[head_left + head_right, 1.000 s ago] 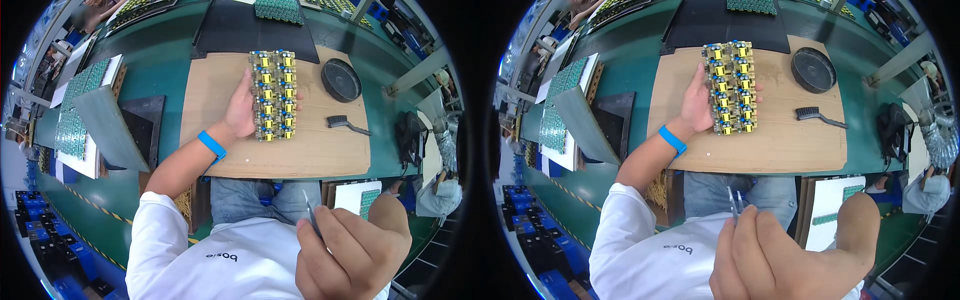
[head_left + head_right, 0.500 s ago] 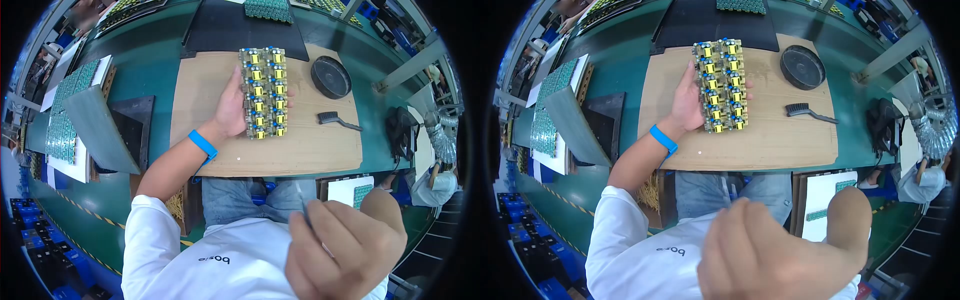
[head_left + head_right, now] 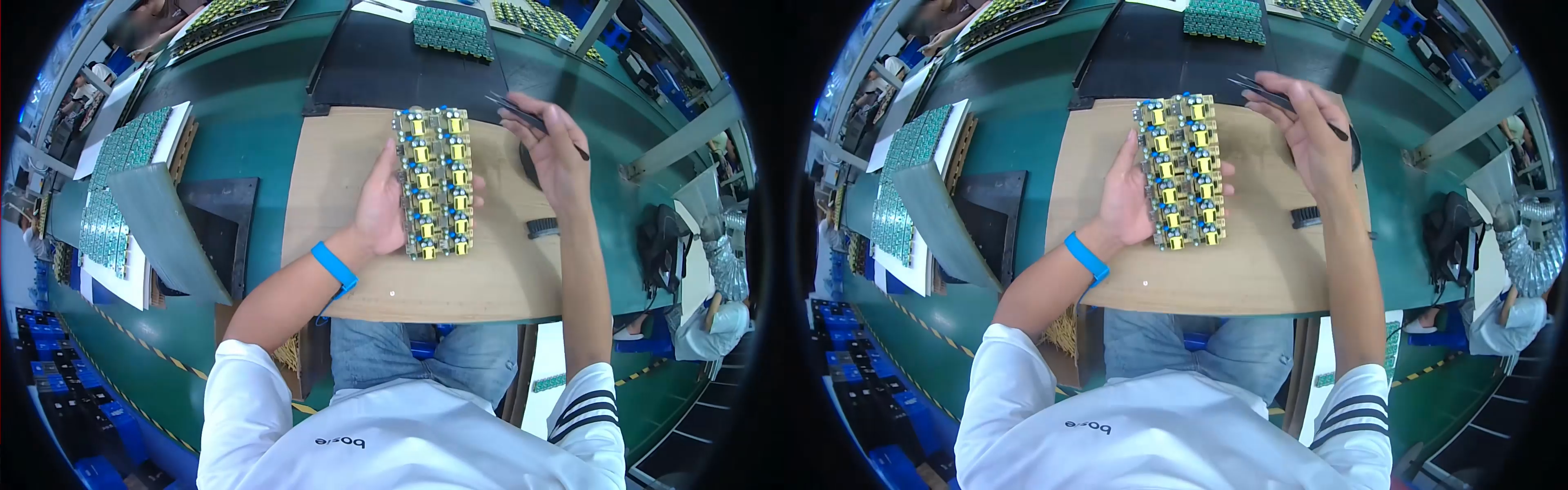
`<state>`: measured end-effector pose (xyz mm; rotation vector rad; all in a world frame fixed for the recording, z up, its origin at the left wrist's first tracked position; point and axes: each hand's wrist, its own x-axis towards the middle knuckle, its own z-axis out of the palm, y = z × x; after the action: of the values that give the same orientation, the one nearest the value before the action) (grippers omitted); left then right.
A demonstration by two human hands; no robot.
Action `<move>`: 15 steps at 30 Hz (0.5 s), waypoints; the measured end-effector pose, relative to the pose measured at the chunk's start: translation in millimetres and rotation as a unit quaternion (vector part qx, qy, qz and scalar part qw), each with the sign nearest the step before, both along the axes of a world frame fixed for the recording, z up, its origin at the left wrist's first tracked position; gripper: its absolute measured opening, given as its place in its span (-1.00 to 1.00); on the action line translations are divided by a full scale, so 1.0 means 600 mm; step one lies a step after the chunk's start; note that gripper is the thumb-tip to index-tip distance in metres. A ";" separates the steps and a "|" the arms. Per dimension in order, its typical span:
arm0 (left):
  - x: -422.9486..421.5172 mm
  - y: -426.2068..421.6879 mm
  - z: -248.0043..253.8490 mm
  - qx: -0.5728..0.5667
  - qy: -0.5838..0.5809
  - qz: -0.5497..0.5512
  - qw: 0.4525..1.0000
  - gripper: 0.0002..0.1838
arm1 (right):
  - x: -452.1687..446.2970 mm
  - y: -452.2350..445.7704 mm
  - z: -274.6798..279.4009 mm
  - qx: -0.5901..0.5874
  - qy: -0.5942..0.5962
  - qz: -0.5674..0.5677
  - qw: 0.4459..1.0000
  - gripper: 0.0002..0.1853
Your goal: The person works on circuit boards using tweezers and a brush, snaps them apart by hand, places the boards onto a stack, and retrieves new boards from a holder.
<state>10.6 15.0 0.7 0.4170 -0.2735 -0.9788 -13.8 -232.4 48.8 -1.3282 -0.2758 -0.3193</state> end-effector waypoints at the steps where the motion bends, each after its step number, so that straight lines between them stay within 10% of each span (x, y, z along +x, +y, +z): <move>1: 0.002 0.000 -0.001 -0.002 -0.003 -0.003 1.000 -0.04 | 0.011 -0.012 -0.026 0.054 0.008 -0.011 0.998 -0.76; 15: 0.003 -0.005 0.005 0.013 -0.002 -0.007 1.000 -0.13 | -0.011 -0.004 -0.075 0.122 0.056 0.039 0.990 -0.80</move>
<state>12.1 11.9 3.7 0.4408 -0.2677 -0.9957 -20.4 -234.9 3.7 -1.0868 -0.1885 -0.2041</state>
